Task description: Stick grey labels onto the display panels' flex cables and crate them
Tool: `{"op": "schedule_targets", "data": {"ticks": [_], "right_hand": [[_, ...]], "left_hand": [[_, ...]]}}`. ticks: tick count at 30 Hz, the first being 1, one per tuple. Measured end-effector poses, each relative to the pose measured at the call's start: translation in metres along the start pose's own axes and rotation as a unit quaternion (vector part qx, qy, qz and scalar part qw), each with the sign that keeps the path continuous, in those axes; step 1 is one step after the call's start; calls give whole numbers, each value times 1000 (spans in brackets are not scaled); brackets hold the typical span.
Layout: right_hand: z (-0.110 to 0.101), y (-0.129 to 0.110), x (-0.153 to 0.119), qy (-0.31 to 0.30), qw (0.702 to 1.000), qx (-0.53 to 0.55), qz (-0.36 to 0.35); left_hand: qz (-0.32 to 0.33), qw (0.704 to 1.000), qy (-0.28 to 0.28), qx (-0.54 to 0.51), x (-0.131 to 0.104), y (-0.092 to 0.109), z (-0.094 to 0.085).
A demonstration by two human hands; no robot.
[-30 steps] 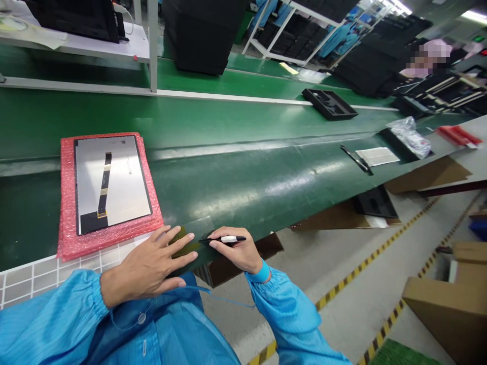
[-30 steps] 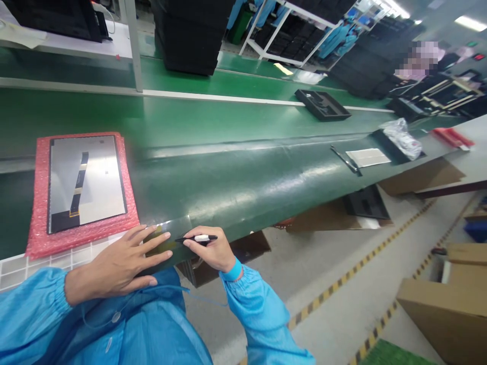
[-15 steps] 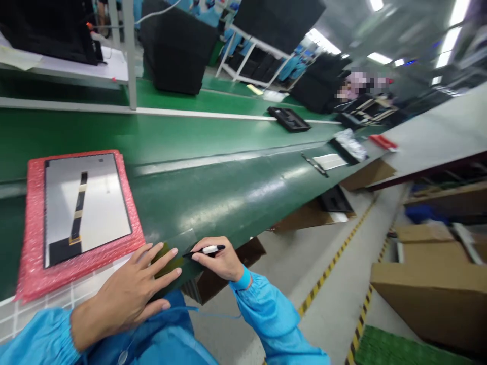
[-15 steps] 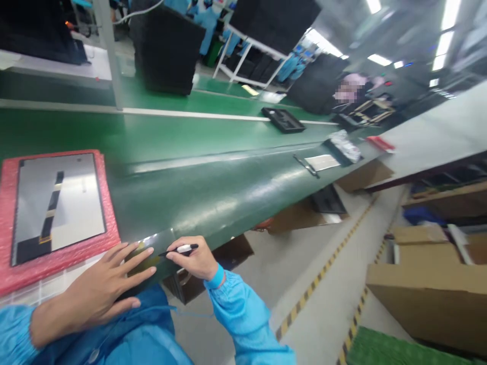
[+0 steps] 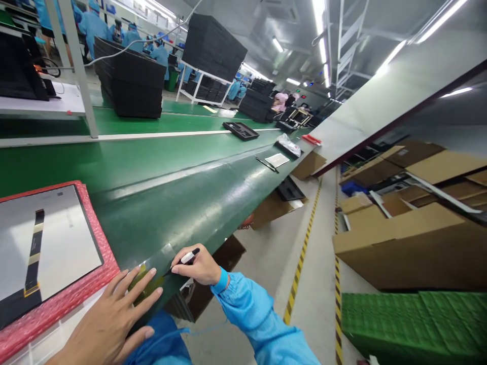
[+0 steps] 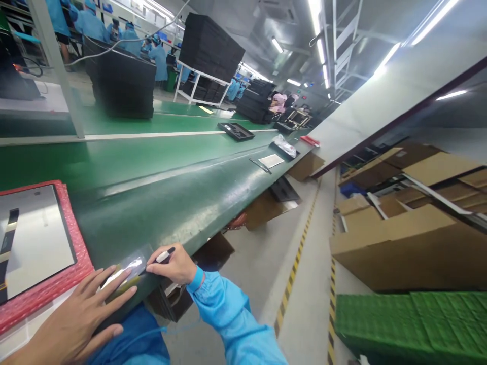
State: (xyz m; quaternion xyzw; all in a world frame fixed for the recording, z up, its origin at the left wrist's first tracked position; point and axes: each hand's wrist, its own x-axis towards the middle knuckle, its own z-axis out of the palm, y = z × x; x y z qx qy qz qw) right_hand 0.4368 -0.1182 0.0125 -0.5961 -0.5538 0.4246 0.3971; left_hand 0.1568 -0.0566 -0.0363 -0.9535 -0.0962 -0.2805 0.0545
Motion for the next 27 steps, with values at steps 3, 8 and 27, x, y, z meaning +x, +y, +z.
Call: {"op": "schedule_targets", "data": {"ticks": [3,8,27], "right_hand": [[0,0,-1,3,1000,2,5],[1,1,-2,8,1000,2,-7],[-4,-1,-3,1,997,-45,-70]], "left_hand": [[6,1000,2,2,-1,-1,1],[11,1000,9,0,2,-1,2],[-33,991,-116,-61,4,3,-13]]}}
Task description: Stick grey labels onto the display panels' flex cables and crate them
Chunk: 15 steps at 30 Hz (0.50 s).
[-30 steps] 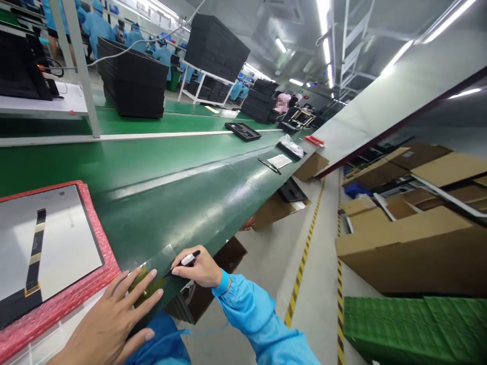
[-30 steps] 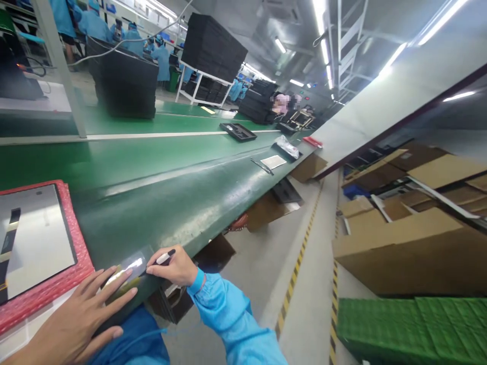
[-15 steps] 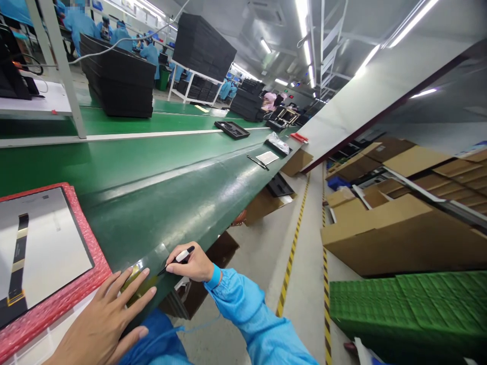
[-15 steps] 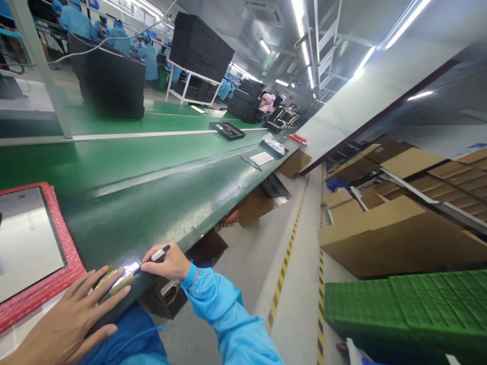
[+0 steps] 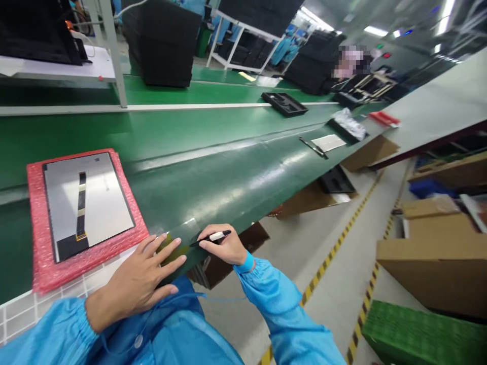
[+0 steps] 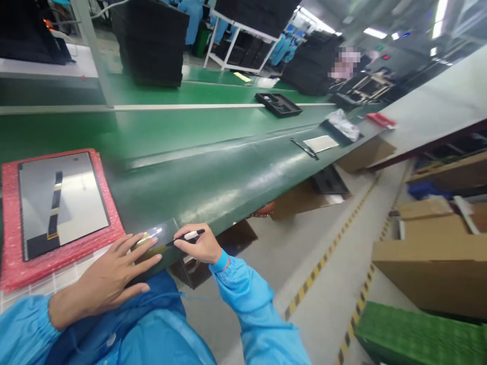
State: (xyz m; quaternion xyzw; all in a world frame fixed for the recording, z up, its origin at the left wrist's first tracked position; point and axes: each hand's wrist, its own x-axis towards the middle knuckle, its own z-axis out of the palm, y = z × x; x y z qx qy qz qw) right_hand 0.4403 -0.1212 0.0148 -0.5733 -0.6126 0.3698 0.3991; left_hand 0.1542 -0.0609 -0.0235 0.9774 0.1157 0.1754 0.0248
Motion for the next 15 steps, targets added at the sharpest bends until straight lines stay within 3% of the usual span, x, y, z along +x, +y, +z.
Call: {"op": "schedule_targets", "data": {"ticks": [15], "right_hand": [[5,0,-1,6,1000,-26,2]], "left_hand": [[-21,999,0,-27,0,2,-4]]}}
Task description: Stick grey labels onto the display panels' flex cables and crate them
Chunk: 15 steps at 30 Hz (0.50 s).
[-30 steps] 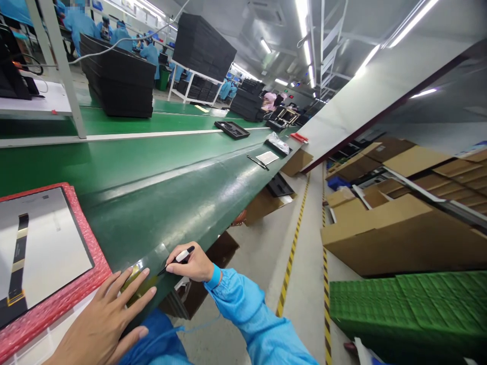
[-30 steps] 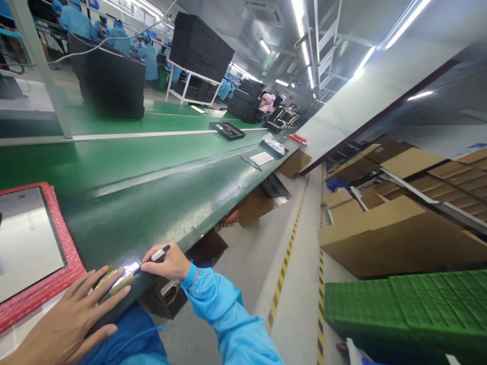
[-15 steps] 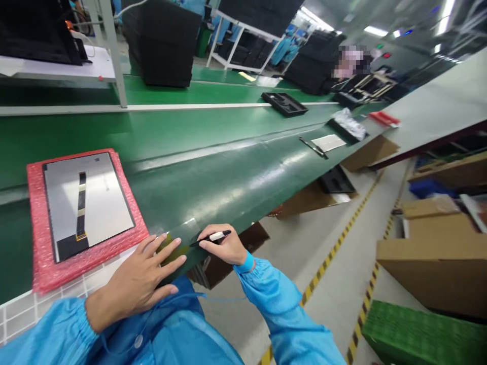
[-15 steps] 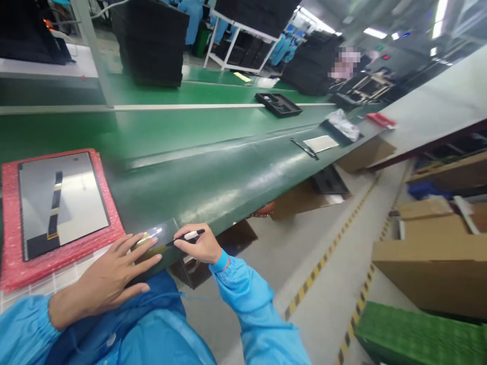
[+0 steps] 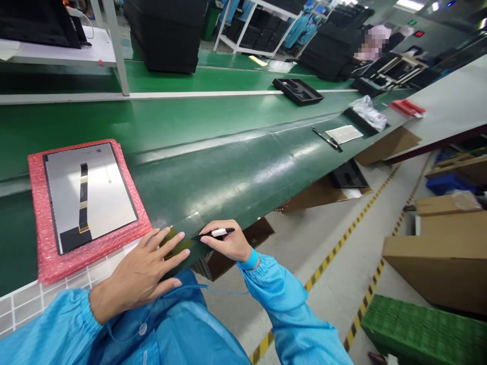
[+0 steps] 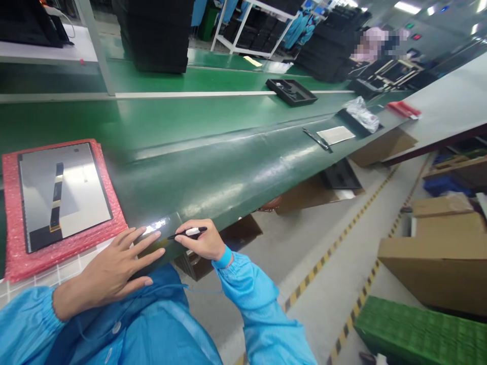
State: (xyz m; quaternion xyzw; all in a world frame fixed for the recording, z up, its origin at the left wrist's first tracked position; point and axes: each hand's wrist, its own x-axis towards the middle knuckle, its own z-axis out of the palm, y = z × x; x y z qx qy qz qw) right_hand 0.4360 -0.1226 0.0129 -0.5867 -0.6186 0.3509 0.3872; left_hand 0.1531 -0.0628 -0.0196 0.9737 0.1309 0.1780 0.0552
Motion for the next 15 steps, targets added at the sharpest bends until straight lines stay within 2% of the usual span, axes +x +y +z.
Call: {"op": "schedule_targets", "data": {"ticks": [15], "right_hand": [[2,-1,0,0,1000,-5,-10]], "left_hand": [[-1,1000,-9,-4,1,0,0]]}}
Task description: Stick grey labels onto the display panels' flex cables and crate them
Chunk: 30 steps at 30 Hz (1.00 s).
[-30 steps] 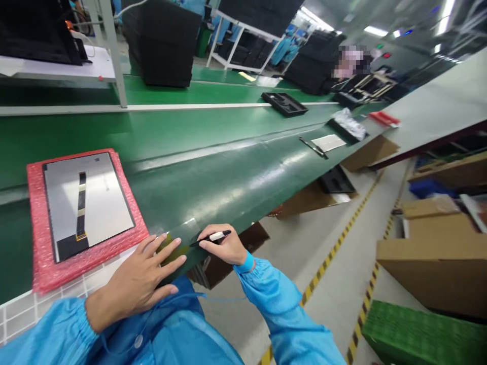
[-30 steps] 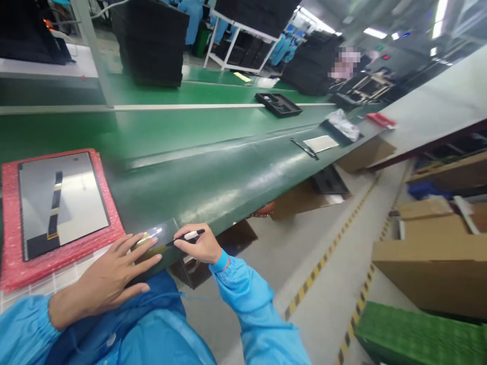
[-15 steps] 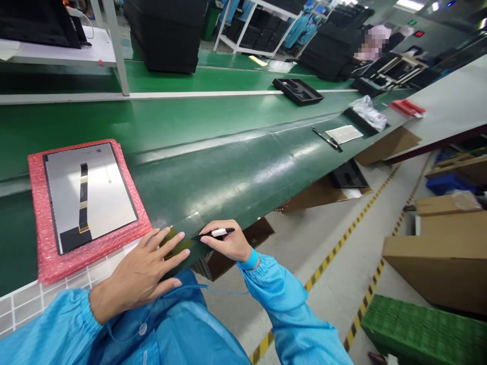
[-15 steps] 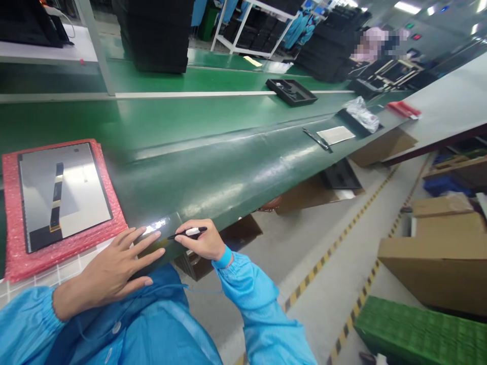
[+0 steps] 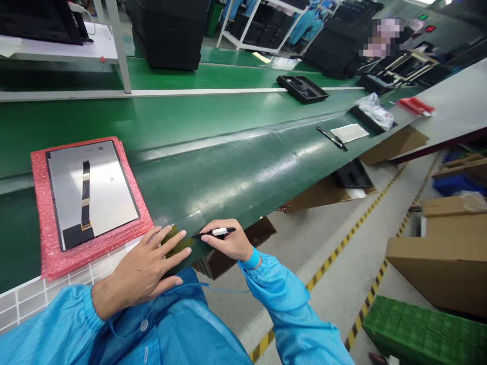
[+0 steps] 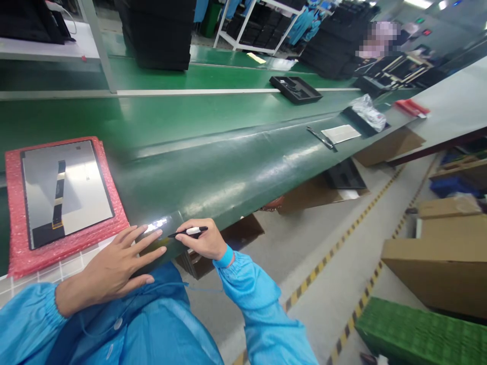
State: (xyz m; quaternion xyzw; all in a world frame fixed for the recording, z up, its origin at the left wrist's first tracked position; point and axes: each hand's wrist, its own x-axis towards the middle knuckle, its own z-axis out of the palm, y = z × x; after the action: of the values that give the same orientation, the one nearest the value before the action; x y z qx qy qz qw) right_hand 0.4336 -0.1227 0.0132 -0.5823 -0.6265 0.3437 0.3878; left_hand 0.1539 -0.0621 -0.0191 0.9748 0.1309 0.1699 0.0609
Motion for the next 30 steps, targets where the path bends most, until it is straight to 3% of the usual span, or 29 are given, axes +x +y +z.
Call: {"op": "schedule_targets", "data": {"ticks": [30], "right_hand": [[-2,0,1,-5,1000,-26,1]], "left_hand": [[-9,999,-23,-22,-1,0,-1]]}}
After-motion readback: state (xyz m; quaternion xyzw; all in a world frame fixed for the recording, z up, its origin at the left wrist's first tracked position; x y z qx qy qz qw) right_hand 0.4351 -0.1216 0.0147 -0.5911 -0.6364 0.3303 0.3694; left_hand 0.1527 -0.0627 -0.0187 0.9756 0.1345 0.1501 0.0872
